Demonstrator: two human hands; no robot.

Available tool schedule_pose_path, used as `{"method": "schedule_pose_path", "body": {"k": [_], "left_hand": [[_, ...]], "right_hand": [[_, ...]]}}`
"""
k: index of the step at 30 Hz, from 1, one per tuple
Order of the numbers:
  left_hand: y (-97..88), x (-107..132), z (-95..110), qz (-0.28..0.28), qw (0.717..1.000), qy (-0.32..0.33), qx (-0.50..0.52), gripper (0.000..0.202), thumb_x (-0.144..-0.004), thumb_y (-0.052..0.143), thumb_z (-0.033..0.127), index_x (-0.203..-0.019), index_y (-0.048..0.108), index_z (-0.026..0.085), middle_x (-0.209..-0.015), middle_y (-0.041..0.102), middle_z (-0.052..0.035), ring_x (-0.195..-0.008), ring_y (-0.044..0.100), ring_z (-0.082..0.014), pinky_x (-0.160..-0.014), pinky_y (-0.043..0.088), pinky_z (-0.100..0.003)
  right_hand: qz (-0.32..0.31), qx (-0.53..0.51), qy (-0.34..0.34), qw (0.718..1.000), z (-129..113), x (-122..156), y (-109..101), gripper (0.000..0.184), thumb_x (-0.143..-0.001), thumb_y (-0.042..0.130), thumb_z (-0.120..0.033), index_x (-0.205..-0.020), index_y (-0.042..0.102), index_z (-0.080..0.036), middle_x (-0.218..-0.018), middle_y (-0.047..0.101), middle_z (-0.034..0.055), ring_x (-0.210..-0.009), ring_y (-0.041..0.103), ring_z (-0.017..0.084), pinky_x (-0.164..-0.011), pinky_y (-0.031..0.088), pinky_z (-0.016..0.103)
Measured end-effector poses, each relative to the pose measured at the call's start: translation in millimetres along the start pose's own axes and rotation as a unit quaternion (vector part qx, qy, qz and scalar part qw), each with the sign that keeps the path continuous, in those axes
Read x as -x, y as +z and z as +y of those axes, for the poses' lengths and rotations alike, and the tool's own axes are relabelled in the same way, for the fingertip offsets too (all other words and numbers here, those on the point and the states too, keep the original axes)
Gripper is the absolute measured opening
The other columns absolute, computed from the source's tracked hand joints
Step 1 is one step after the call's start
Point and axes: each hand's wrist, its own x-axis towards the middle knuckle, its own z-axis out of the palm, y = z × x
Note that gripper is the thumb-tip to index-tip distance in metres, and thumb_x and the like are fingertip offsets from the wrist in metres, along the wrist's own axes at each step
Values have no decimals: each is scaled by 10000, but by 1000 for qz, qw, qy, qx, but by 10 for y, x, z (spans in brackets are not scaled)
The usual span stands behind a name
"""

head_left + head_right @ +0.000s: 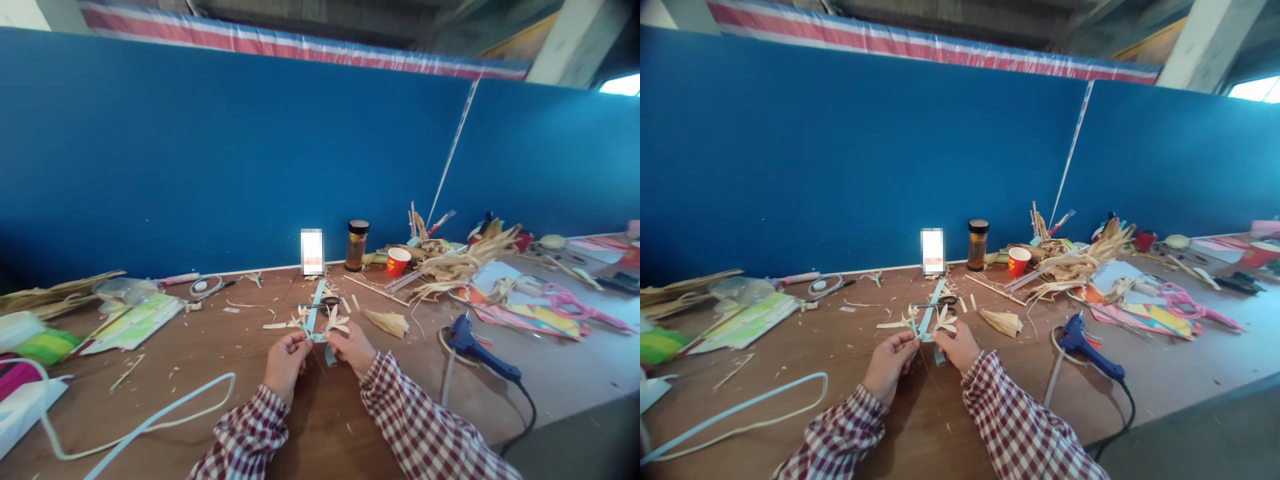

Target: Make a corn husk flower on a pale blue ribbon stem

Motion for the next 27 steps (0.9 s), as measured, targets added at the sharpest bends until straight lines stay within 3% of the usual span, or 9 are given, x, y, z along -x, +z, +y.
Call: {"method": "schedule_pose_path", "body": {"k": [4, 10, 16, 23, 27], "left_hand": [[-11, 5, 4, -3, 1000, 1, 5, 456, -494, 743, 399, -798, 568, 108, -462, 526, 64, -297, 307, -16, -312, 212, -161], [-2, 32, 37, -10, 1000, 6, -11, 454, -510, 726, 404, -824, 597, 102, -515, 563, 37, -325, 344, -28, -322, 241, -170], [-10, 40, 78, -18, 1000, -15, -3, 429, -543, 686, 436, -806, 605, 106, -494, 547, 42, -332, 343, -31, -324, 242, -163], [-63, -7, 46, -34, 999, -1, -35, 385, -559, 675, 437, -734, 580, 107, -580, 618, -11, -337, 364, -28, -322, 249, -162], [-73, -2, 33, -42, 998, -10, -54, 388, -551, 683, 440, -743, 581, 119, -515, 550, 39, -331, 371, -38, -313, 245, -164]], "right_hand": [[23, 34, -9, 999, -47, -19, -99, 220, -714, 524, -361, -816, 530, -167, -436, 406, -85, -353, 295, 56, -346, 205, 177], [19, 213, -40, 976, -159, 24, -376, 88, -734, 497, -260, -733, 503, -172, -547, 519, -37, -417, 423, 79, -427, 327, 211], [50, 435, -69, 896, -94, 102, -462, 31, -700, 548, -185, -727, 550, -171, -595, 568, -17, -569, 506, 116, -569, 358, 238], [58, 491, -55, 868, -87, 150, -451, 60, -731, 543, -208, -785, 557, -188, -627, 592, -18, -589, 503, 118, -551, 307, 234], [62, 512, -45, 855, -131, 173, -450, 70, -735, 557, -223, -801, 556, -198, -633, 586, -19, -586, 491, 116, -537, 282, 233]]}}
